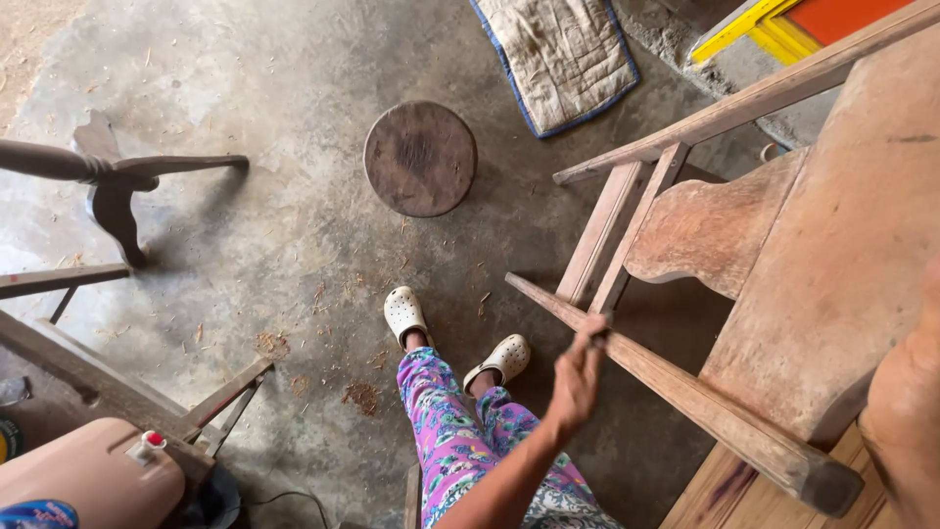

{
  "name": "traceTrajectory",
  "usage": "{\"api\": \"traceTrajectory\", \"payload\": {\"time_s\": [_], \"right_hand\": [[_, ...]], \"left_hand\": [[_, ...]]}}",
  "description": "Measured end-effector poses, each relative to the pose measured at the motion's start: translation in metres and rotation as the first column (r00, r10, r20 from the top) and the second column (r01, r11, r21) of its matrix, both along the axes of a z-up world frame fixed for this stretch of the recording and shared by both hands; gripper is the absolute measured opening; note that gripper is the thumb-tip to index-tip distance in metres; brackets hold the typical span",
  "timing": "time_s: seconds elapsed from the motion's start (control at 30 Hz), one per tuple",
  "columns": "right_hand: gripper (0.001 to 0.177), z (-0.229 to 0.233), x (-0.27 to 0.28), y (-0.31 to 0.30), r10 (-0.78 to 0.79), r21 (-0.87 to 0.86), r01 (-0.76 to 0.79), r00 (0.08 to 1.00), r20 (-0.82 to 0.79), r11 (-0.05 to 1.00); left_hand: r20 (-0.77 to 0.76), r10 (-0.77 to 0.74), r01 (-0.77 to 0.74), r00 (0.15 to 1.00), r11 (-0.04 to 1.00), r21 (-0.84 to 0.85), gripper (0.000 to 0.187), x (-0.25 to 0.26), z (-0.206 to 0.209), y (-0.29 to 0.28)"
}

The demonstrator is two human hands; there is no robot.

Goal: Sand a wooden chair by hand using sandpaper.

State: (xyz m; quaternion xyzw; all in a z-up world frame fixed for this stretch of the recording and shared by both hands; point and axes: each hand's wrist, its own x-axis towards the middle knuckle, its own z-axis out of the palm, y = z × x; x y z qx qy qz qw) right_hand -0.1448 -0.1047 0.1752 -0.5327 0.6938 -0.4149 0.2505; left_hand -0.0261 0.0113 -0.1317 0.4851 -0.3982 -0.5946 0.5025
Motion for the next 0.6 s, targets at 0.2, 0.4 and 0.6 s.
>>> {"api": "traceTrajectory", "payload": {"time_s": [0.2, 0.4, 0.6], "right_hand": [[0.051, 0.01, 0.019, -0.004, -0.117, -0.016, 0.118, 0.992, 0.037, 0.993], [0.057, 0.008, 0.003, -0.004, -0.026, 0.014, 0.027, 0.998, -0.064, 1.0], [0.054, 0.008, 0.011, -0.005, -0.048, 0.025, 0.048, 0.999, 0.016, 0.999]], "left_hand": [[-0.088, -0.246, 0.259, 0.965, 0.854, 0.451, 0.032, -0.006, -0.083, -0.014], [-0.055, -0.203, 0.211, 0.978, 0.936, 0.281, 0.028, -0.016, -0.131, -0.02], [-0.115, -0.291, 0.29, 0.95, 0.957, -0.024, 0.039, 0.03, 0.04, -0.024]]}}
